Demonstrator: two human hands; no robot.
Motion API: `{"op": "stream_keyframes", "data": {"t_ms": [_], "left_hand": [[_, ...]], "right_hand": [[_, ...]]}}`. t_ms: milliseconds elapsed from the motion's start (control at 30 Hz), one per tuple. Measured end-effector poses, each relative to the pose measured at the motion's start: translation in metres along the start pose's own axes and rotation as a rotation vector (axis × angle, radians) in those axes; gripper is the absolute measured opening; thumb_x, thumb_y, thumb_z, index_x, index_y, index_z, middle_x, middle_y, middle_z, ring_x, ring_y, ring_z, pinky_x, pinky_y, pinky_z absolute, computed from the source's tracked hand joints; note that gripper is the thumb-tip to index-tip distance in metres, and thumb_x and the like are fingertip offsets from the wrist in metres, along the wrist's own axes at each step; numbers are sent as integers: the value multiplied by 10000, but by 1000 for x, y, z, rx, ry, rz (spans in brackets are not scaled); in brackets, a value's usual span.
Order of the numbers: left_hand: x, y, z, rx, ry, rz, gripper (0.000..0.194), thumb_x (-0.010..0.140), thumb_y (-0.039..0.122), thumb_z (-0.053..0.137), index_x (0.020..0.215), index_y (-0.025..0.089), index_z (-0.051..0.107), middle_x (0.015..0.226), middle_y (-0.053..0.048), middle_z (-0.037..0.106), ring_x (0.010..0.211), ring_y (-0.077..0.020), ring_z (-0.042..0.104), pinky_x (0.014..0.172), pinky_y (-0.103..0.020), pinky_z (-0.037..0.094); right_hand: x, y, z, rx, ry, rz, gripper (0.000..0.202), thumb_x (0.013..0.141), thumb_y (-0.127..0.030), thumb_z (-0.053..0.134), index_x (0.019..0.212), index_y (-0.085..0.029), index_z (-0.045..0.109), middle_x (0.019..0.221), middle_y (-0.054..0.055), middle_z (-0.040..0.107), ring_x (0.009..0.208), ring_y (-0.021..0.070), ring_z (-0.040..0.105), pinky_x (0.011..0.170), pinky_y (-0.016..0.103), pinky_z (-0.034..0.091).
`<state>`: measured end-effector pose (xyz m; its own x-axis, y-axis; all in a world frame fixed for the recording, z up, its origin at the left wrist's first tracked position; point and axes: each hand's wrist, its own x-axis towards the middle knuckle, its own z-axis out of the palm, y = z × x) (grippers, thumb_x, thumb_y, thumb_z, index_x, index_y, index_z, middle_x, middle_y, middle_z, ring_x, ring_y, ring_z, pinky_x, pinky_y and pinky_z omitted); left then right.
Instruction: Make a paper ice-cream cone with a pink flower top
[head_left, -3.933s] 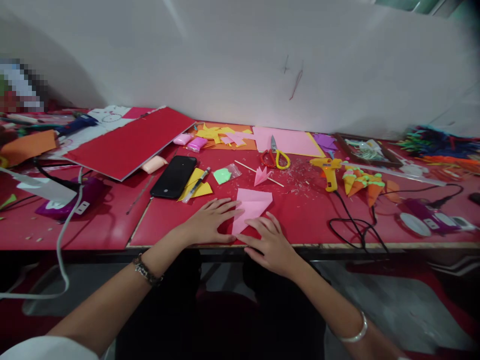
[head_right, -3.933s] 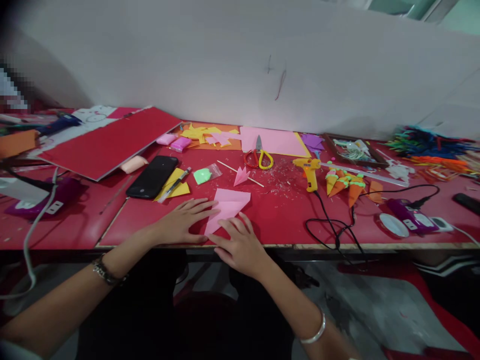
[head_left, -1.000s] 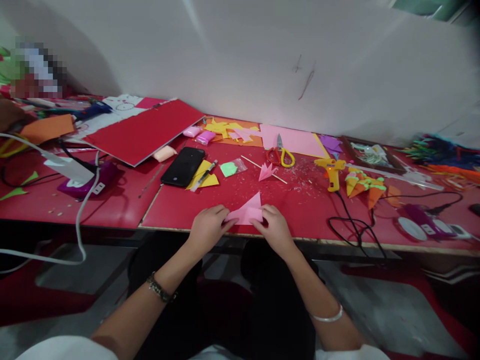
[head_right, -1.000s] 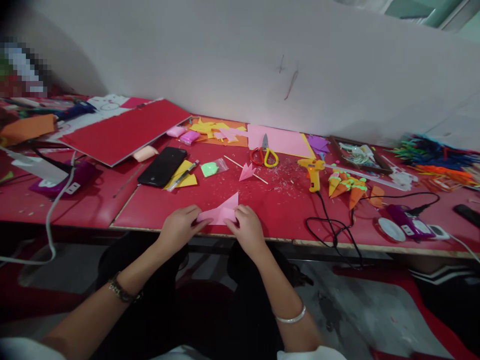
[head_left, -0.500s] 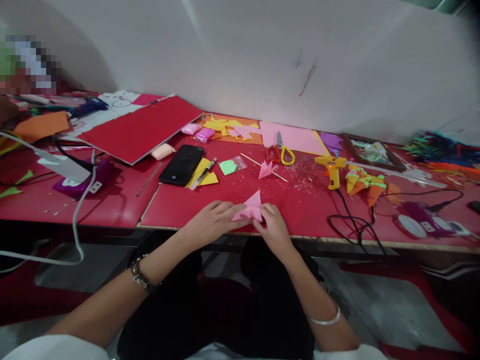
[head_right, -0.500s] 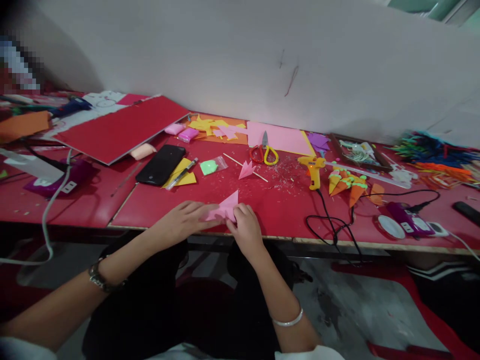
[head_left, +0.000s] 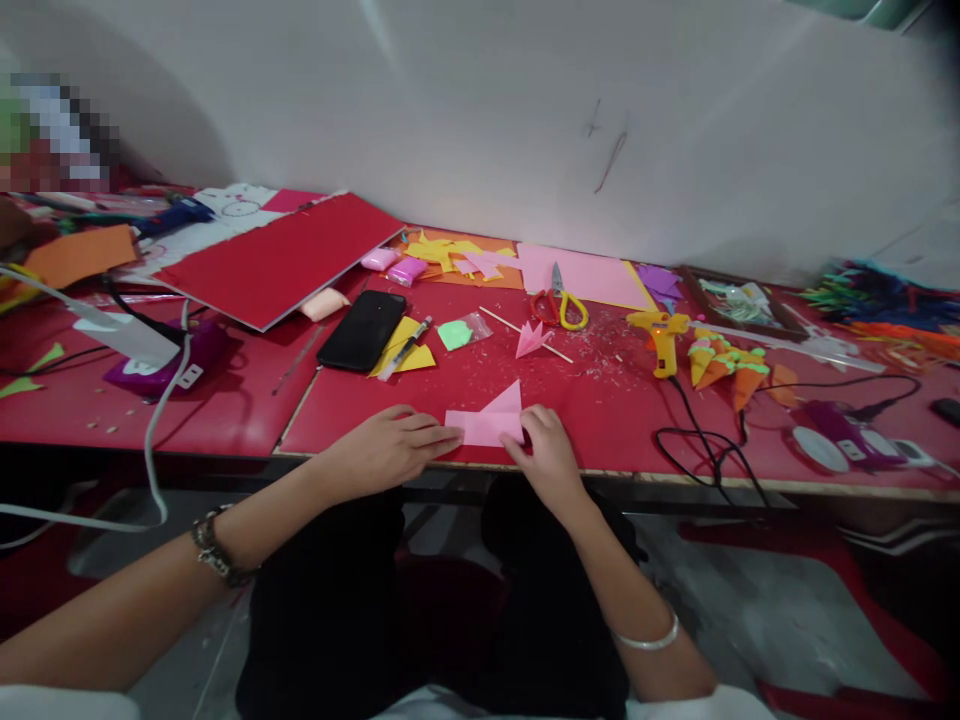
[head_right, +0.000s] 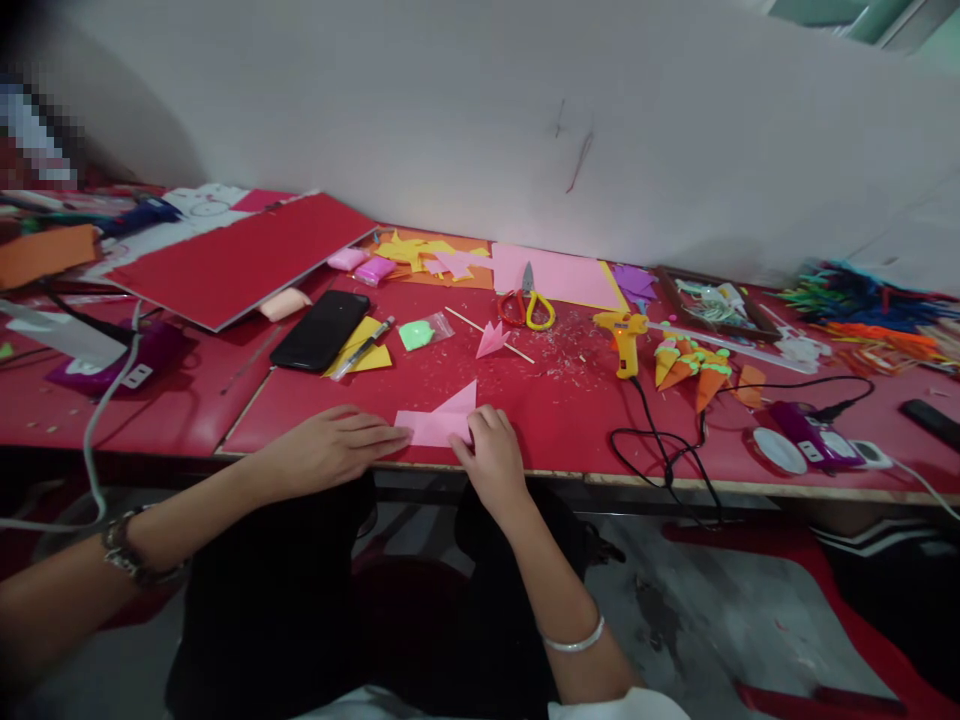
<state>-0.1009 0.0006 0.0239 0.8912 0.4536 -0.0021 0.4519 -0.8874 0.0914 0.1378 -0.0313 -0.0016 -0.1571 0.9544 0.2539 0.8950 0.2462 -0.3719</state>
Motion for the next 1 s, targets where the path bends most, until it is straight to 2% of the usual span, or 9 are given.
{"op": "stream_keyframes", "data": {"t_ms": [100,167,300,367,500,700,1000], "left_hand": [[-7,-4,-2,-31,5,-7,444,847,335,375,1288,308,328,1255,3,485,1122,-167,423,980,-327,198],[-8,-6,-2,-39,13,1,455,843,384,371,1289,307,329,1258,5,482,1134,-170,416,996,-333,182],[-7,-7,-3,-42,21,21,454,842,410,367,1278,284,357,1261,1,479,1124,-173,423,987,-329,213],[-6,-6,-4,-43,19,25,451,840,410,373,1270,273,374,1263,-5,477,1119,-175,424,973,-326,239],[-7,-4,-5,-49,16,15,454,839,405,379,1270,262,378,1256,-11,485,1120,-179,421,954,-324,276],[-14,-6,2,-52,44,-14,449,838,386,383,1267,253,384,1246,-1,496,1143,-184,418,957,-336,299],[-18,-3,2,-53,62,-52,443,816,302,405,1255,245,403,1239,6,502,1141,-169,425,965,-320,323]], "right_hand": [[-4,-5,1,-9,99,56,298,783,-337,477,1001,-135,503,920,102,517,872,225,452,776,347,397],[-8,-10,2,-66,136,14,386,798,-279,464,1160,-145,447,1045,126,493,967,236,430,853,368,372],[-14,-16,4,-233,31,-308,403,833,-173,410,1178,-375,458,1251,32,427,1137,233,342,984,464,212],[-15,-16,4,-263,-24,-368,400,832,-195,429,1150,-435,464,1328,-19,365,1185,245,297,997,517,131],[-14,-12,-5,-256,-112,-308,461,812,-127,432,1141,-447,474,1356,-40,337,1201,244,297,1004,494,156],[-18,-10,-34,-249,-249,-247,534,738,-37,446,1135,-387,512,1392,-25,275,1258,258,227,1015,459,207],[-27,1,-48,-270,-237,-136,462,748,-81,415,1090,-354,565,1359,18,335,1264,266,230,978,461,275]]}}
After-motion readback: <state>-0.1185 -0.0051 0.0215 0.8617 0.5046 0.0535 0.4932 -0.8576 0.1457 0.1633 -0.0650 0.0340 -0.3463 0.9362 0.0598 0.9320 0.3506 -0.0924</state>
